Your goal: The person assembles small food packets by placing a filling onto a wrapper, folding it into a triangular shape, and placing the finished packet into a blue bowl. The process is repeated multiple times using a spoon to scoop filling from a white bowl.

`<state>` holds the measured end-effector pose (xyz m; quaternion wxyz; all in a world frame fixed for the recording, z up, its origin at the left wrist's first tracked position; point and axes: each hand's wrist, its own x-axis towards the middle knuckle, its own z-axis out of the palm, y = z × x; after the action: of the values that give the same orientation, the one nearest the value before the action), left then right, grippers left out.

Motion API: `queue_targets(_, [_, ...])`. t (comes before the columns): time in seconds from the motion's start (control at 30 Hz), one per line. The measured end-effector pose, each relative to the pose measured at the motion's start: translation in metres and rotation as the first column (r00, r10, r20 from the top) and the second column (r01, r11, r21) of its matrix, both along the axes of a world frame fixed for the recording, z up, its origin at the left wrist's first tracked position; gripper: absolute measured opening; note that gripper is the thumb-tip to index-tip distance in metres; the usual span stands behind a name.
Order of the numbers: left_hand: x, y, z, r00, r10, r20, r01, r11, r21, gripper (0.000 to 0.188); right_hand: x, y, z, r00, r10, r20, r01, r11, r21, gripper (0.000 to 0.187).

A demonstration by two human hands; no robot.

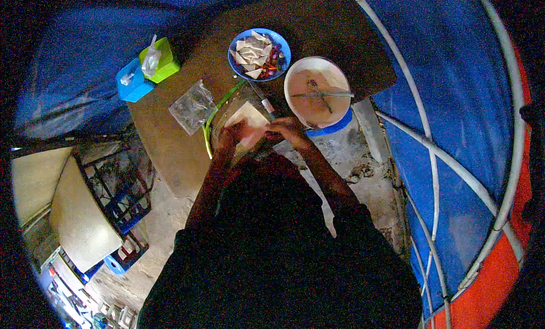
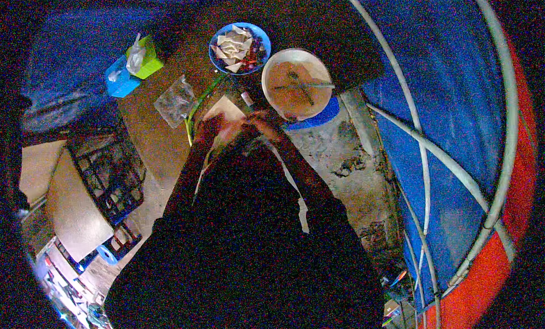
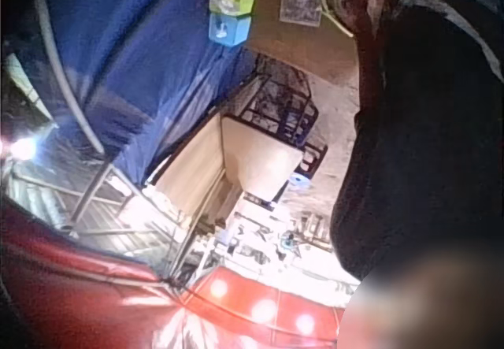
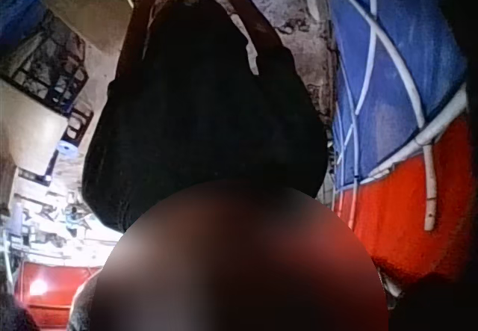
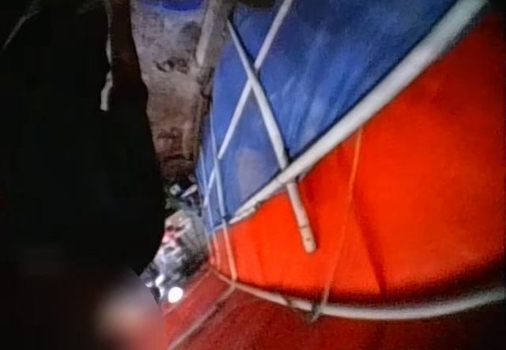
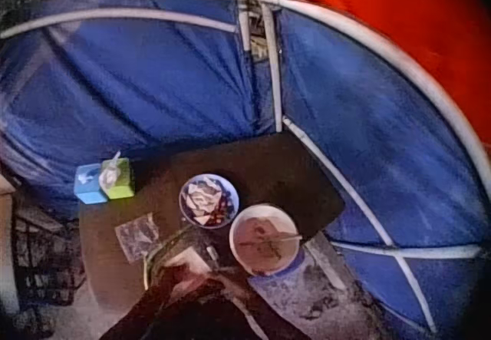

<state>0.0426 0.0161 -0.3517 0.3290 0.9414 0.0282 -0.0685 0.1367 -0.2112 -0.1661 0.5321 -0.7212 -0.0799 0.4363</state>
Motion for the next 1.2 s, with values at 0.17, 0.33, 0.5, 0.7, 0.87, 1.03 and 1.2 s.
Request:
queue_targets(0.17, [-0.027,-0.003,-0.047,0.925,0.236,-0.297,-0.293,-0.055,-0.955,0.035,0.037,-0.024,-0.005,0.970,-0.053,0.239,0.076,0.993,-0.087,0.030])
queue_targets(0.33, [-0.024,-0.030,-0.055,0.793,0.559,-0.244,-0.041,-0.350,-0.936,0.036,0.117,-0.106,-0.034,0.140,0.205,0.969,0.326,0.914,-0.240,0.042])
queue_targets(0.5, [-0.017,-0.064,-0.057,0.590,0.805,0.070,-0.269,0.278,-0.922,0.040,0.146,-0.134,-0.065,0.318,0.503,0.803,0.289,0.756,-0.588,0.032])
queue_targets(0.7, [-0.012,-0.047,-0.018,0.574,0.802,0.165,-0.779,0.597,-0.191,0.055,0.144,-0.135,-0.046,0.248,0.764,0.596,0.253,0.542,-0.801,0.035])
queue_targets(0.87, [-0.022,-0.043,0.052,0.688,0.710,-0.151,-0.684,0.704,0.191,0.077,0.146,-0.145,-0.038,0.272,0.628,0.729,0.046,0.748,-0.662,0.029])
queue_targets(1.03, [-0.017,-0.039,0.084,0.795,0.564,0.225,-0.606,0.757,0.244,0.104,0.133,-0.145,-0.012,0.356,0.499,0.790,0.239,0.768,-0.594,0.031])
queue_targets(1.2, [0.004,-0.065,0.091,0.812,0.507,0.291,-0.583,0.733,0.349,0.117,0.070,-0.164,0.046,0.505,0.041,0.862,0.364,0.895,-0.257,0.028])
